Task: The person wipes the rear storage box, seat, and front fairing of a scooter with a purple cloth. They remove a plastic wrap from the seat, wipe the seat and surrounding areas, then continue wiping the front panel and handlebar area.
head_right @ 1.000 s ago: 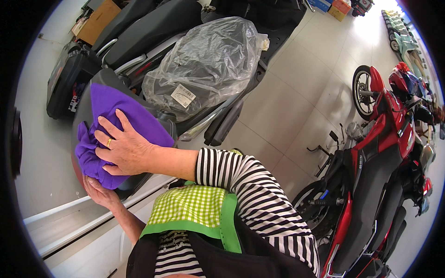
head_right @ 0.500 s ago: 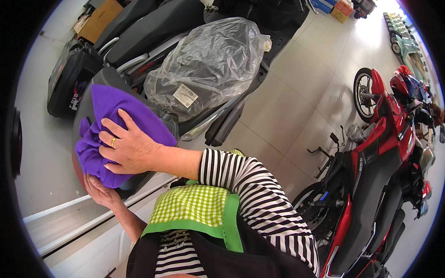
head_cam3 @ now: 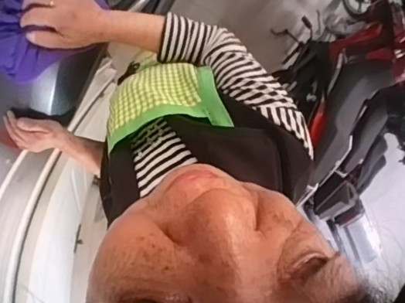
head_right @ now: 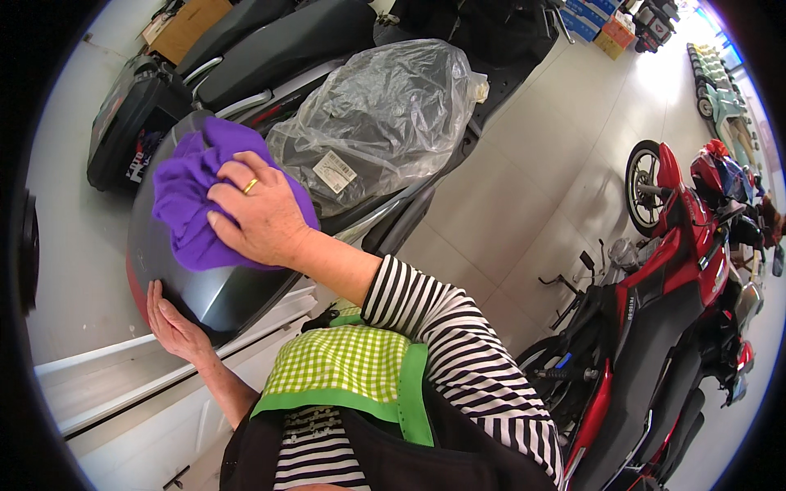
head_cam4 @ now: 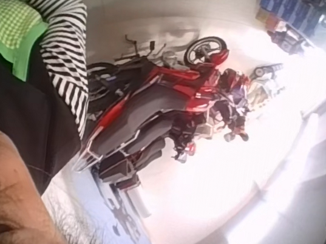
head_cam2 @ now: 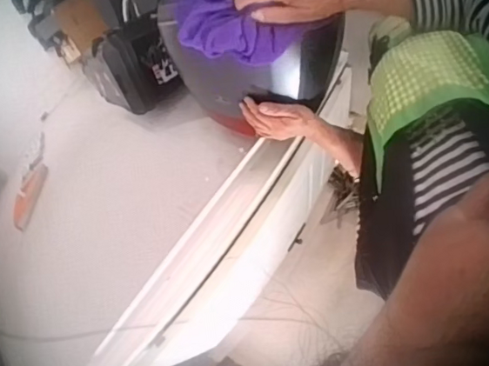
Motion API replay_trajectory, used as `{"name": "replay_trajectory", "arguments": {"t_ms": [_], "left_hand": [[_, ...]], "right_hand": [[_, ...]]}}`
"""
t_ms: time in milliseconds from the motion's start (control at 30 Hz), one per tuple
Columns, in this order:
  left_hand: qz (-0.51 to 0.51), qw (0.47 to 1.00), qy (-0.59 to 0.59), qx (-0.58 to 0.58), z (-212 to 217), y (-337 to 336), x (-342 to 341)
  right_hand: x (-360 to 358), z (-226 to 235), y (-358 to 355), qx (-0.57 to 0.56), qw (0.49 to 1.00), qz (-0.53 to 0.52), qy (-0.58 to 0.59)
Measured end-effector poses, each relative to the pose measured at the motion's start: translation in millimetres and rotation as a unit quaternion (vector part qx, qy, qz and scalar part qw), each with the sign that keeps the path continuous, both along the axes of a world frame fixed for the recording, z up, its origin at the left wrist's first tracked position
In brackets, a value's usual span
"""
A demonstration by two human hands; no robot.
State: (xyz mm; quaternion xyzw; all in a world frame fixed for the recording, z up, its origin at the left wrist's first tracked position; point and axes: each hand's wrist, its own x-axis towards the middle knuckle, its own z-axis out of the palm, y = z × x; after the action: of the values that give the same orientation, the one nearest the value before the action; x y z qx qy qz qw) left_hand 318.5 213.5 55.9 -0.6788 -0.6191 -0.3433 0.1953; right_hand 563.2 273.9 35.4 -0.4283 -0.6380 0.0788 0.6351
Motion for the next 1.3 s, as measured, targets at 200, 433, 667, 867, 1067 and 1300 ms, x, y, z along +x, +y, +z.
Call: {"name": "replay_trajectory", "arguments": {"t_ms": [200,433,667,867,1067,1300], "left_hand": [[-0.005,1.000,0.009,0.014,0.5,1.3,1.0],[-0.004,1.000,0.015,0.022,1.3,0.6,2.5],[0.005,1.000,0.017,0.022,0.5,-0.1,2.7],[-0.001,0.999,-0.020,0.025,-0.4,0.4,4.2],[-0.006,0.999,-0.017,0.027,-0.4,0.3,4.6],[-0.008,0.999,-0.012,0.036,-0.7,0.6,5.6]], "right_hand": [[14.4,-28.4,-2.3,-0.081,0.987,0.061,0.124],[9.2,-60.5,-11.2,-0.125,0.953,0.067,0.269],[13.9,-75.9,-22.4,-0.055,0.985,0.021,0.160],[26.0,-100.8,-44.3,-0.055,0.997,0.004,0.052],[40.6,-168.0,-60.7,-0.171,0.984,-0.039,0.037],[34.1,-254.6,-112.7,-0.429,0.822,0.340,-0.156]]}}
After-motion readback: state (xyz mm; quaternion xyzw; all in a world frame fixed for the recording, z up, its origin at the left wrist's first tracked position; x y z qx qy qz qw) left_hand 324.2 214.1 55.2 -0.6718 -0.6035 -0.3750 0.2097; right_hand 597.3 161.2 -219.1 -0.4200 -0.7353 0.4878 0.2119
